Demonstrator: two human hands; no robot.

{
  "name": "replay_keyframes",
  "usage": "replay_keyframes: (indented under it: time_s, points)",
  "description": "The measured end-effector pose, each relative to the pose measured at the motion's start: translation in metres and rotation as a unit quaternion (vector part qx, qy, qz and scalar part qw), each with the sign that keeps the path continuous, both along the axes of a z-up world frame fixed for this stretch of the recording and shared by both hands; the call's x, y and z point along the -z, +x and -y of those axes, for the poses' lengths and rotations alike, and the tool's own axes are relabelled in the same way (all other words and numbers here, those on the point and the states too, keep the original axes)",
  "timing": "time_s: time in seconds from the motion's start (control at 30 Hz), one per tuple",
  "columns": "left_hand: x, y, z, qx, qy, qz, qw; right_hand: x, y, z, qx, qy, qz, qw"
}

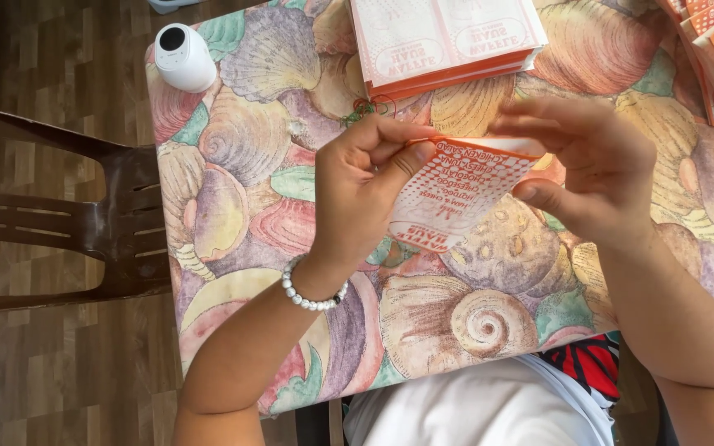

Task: Folding flat paper bags into their final shape and stacking them on a table.

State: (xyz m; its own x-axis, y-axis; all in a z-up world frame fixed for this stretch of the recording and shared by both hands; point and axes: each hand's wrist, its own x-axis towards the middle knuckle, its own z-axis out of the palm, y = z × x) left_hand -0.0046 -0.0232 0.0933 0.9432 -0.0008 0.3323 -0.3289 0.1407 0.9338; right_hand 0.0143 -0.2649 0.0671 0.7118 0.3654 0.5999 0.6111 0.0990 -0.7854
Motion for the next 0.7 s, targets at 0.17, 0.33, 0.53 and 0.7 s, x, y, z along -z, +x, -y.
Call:
replay_keyframes:
  time_s: [0.17, 0.33, 0.53, 0.7]
  points:
    - [0.0, -0.007, 0.007, 0.035, -0.06, 0.014, 0.997, 0.003, -0.004, -0.006, 0.095, 0.023, -0.094, 0.991]
    - [-0.006, -0.007, 0.003, 0.034, -0.033, 0.025, 0.999, 0.015, -0.002, 0.003, 0.185, -0.009, -0.064, 0.981]
    - [-0.014, -0.005, -0.005, -0.039, 0.119, 0.043, 0.991, 0.014, -0.003, 0.011, 0.187, -0.025, -0.061, 0.98]
    - [-0.016, -0.01, -0.002, -0.047, 0.118, 0.018, 0.992, 0.015, -0.004, 0.02, 0.193, -0.019, -0.073, 0.978]
